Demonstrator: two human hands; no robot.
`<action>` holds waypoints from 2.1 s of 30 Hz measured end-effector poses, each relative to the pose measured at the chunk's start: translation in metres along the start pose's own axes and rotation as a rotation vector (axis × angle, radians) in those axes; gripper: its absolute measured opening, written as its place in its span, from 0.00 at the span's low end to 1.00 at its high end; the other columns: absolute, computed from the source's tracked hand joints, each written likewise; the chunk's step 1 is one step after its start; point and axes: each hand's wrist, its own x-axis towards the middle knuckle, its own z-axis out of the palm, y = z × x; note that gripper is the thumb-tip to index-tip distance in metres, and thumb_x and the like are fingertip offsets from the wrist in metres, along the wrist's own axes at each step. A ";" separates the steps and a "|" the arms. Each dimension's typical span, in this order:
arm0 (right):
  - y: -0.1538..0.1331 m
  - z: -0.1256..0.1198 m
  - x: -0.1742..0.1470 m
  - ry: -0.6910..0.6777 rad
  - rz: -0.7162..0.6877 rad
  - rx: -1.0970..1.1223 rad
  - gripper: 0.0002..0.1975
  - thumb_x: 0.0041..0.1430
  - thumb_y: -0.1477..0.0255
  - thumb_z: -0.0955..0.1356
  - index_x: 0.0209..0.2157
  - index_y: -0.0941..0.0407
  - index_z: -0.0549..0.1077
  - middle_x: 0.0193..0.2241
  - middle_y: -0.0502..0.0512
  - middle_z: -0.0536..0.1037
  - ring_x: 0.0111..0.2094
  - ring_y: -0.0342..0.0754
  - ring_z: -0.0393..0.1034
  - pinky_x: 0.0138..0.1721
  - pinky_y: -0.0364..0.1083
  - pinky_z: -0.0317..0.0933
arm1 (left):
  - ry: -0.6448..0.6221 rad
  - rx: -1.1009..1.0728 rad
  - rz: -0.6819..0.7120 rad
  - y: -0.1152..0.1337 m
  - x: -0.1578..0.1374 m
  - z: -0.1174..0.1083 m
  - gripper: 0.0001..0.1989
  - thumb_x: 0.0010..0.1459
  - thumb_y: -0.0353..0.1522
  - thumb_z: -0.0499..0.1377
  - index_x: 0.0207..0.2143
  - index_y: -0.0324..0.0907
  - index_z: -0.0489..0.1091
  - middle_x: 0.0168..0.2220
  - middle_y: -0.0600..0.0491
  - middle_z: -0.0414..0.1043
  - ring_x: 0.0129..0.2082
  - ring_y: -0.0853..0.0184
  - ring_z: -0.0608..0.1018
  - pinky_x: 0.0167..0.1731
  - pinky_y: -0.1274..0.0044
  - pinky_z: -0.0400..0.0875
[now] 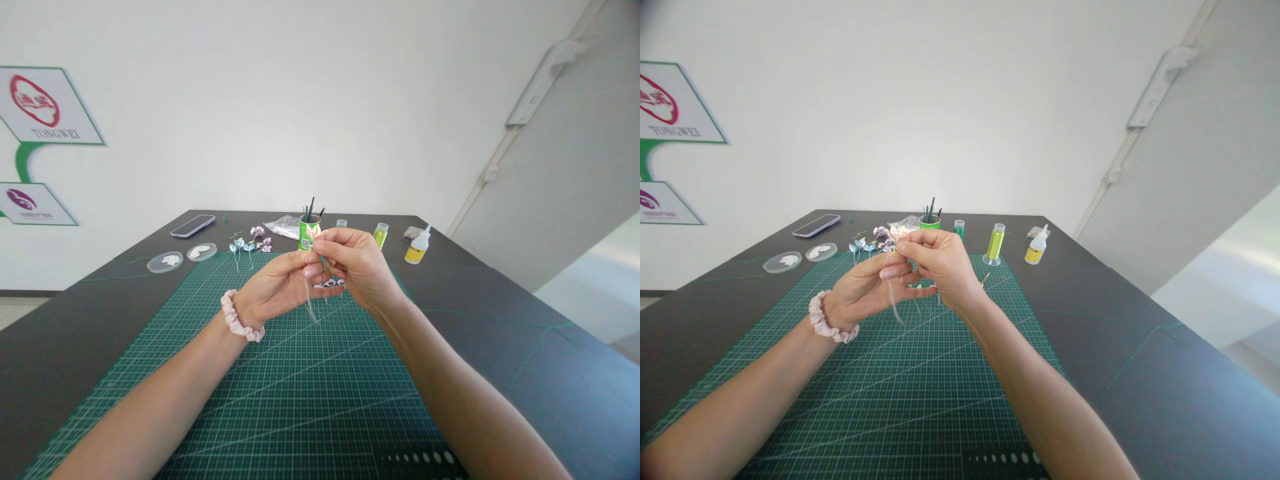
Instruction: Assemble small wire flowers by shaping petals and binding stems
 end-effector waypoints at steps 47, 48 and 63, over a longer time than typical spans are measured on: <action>0.000 0.000 0.004 0.171 -0.143 -0.200 0.05 0.47 0.76 0.71 0.20 0.57 0.75 0.14 0.46 0.70 0.19 0.38 0.63 0.21 0.42 0.54 | 0.481 0.844 0.521 0.012 -0.003 0.007 0.08 0.55 0.33 0.60 0.25 0.43 0.75 0.28 0.54 0.77 0.34 0.67 0.76 0.44 0.70 0.67; -0.001 0.000 0.004 0.173 -0.142 -0.205 0.05 0.47 0.76 0.71 0.20 0.57 0.75 0.14 0.46 0.70 0.19 0.38 0.63 0.21 0.42 0.54 | 0.476 0.841 0.522 0.012 -0.003 0.007 0.08 0.55 0.33 0.60 0.25 0.43 0.75 0.28 0.54 0.77 0.34 0.66 0.76 0.44 0.70 0.67; 0.002 -0.003 0.005 0.170 -0.129 -0.180 0.04 0.46 0.74 0.71 0.20 0.57 0.76 0.16 0.47 0.72 0.20 0.39 0.63 0.20 0.42 0.54 | 0.425 0.774 0.490 0.009 -0.003 0.007 0.09 0.57 0.34 0.60 0.26 0.43 0.75 0.29 0.55 0.77 0.34 0.67 0.74 0.43 0.72 0.65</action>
